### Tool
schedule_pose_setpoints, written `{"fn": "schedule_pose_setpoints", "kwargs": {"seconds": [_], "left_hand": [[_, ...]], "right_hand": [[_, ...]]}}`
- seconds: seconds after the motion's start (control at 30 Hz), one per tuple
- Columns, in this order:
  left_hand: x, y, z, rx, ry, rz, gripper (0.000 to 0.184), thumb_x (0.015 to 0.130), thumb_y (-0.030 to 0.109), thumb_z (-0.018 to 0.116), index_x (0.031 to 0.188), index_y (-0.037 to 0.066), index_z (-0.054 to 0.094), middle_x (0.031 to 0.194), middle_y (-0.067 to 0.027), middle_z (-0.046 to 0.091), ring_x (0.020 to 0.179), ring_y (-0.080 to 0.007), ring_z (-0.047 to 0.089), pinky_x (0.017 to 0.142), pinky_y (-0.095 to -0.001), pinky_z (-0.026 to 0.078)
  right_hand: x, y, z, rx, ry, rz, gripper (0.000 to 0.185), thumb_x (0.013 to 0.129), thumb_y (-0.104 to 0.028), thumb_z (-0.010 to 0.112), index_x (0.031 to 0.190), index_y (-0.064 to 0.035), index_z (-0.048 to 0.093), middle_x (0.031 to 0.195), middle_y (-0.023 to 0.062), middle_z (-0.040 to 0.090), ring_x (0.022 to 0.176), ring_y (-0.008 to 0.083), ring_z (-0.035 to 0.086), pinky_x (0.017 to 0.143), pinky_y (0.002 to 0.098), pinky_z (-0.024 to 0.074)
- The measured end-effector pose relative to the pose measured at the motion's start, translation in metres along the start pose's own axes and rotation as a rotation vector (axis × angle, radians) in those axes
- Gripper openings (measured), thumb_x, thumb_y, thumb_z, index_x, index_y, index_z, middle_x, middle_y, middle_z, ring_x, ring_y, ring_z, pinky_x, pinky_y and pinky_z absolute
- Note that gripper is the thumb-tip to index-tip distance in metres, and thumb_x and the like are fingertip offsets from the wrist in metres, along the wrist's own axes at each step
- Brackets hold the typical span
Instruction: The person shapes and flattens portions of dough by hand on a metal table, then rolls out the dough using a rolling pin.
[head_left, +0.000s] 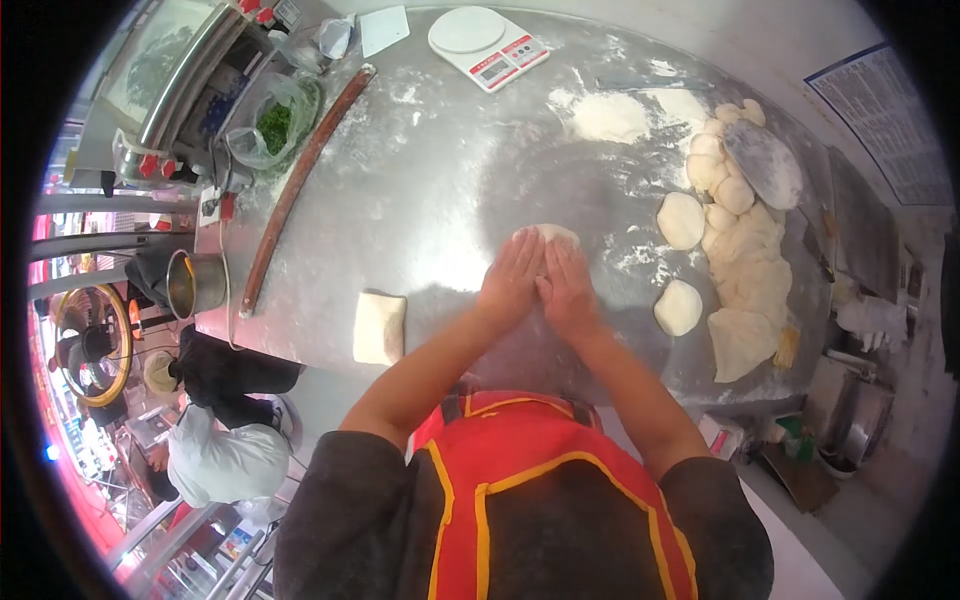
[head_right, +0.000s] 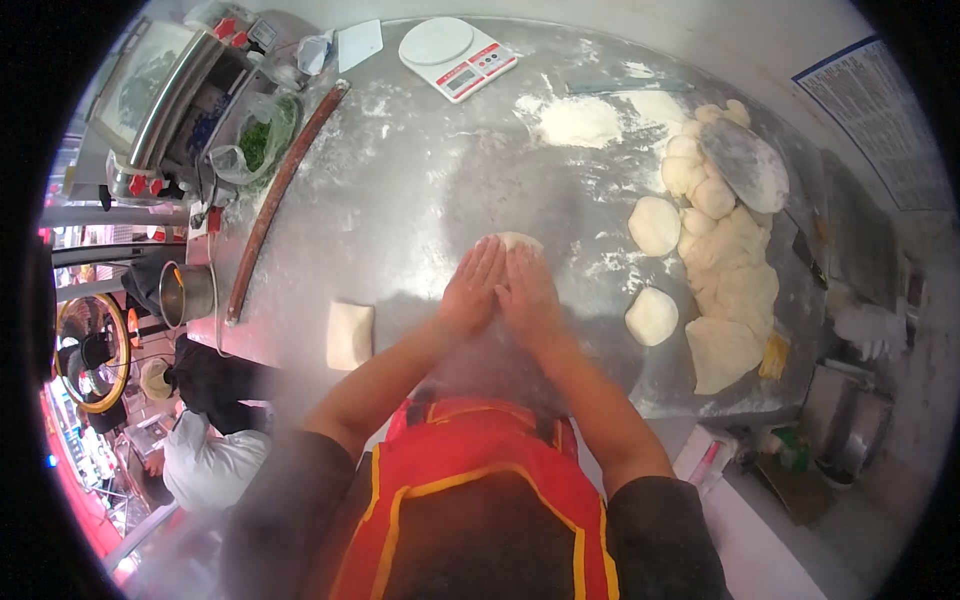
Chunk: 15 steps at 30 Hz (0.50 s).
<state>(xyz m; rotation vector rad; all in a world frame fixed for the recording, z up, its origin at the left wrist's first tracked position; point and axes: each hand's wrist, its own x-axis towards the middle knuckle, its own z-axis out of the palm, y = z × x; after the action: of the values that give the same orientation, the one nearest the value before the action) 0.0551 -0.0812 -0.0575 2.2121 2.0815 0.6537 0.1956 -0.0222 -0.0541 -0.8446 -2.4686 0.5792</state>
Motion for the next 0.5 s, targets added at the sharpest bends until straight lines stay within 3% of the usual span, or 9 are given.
{"fn": "schedule_pose_setpoints", "kwargs": {"seconds": [0.13,0.23,0.33,0.43,0.5], "left_hand": [[0.013,-0.004,0.001,0.116,-0.109,-0.048,0.059,0.084,0.013,0.052,0.140,-0.003,0.039,0.149,-0.0188,0.035,0.141,-0.0311,0.030,0.114,-0.0411,0.027],[0.015,-0.007,-0.008,-0.070,-0.157,-0.105,0.053,0.089,0.015,0.050,0.139,-0.001,0.042,0.149,-0.0186,0.034,0.140,-0.0306,0.030,0.114,-0.0407,0.027],[0.001,-0.021,-0.013,-0.352,-0.092,-0.232,0.046,0.089,0.016,0.055,0.132,0.000,0.049,0.134,-0.0184,0.051,0.128,-0.0344,0.044,0.108,-0.0396,0.034],[-0.038,-0.023,-0.003,-0.704,0.019,-0.825,0.039,0.091,0.015,0.055,0.126,-0.002,0.051,0.118,-0.0202,0.060,0.112,-0.0368,0.056,0.096,-0.0390,0.044],[-0.058,-0.024,0.003,-0.846,0.093,-0.890,0.036,0.092,0.015,0.054,0.123,-0.002,0.052,0.106,-0.0200,0.062,0.100,-0.0355,0.060,0.087,-0.0395,0.047]], "right_hand": [[0.016,0.000,0.001,-0.092,0.030,-0.003,0.053,0.086,-0.012,0.059,0.133,0.0064,0.045,0.135,0.0253,0.048,0.126,0.0396,0.044,0.105,0.0487,0.0350],[0.033,0.004,-0.020,-0.181,-0.224,-0.067,0.047,0.087,-0.016,0.060,0.128,0.0050,0.051,0.133,0.0228,0.050,0.123,0.0382,0.048,0.102,0.0479,0.0370],[0.050,0.026,-0.035,0.269,-0.093,0.371,0.039,0.083,-0.020,0.063,0.117,-0.0011,0.061,0.125,0.0192,0.056,0.122,0.0358,0.047,0.102,0.0470,0.0366],[0.081,0.044,0.001,0.229,-0.382,0.408,0.034,0.079,-0.023,0.066,0.108,-0.0051,0.067,0.114,0.0172,0.062,0.115,0.0356,0.052,0.098,0.0446,0.0412],[0.100,0.011,-0.002,0.121,-0.561,0.082,0.037,0.077,-0.023,0.068,0.109,-0.0054,0.066,0.111,0.0164,0.064,0.110,0.0346,0.056,0.093,0.0427,0.0450]]}}
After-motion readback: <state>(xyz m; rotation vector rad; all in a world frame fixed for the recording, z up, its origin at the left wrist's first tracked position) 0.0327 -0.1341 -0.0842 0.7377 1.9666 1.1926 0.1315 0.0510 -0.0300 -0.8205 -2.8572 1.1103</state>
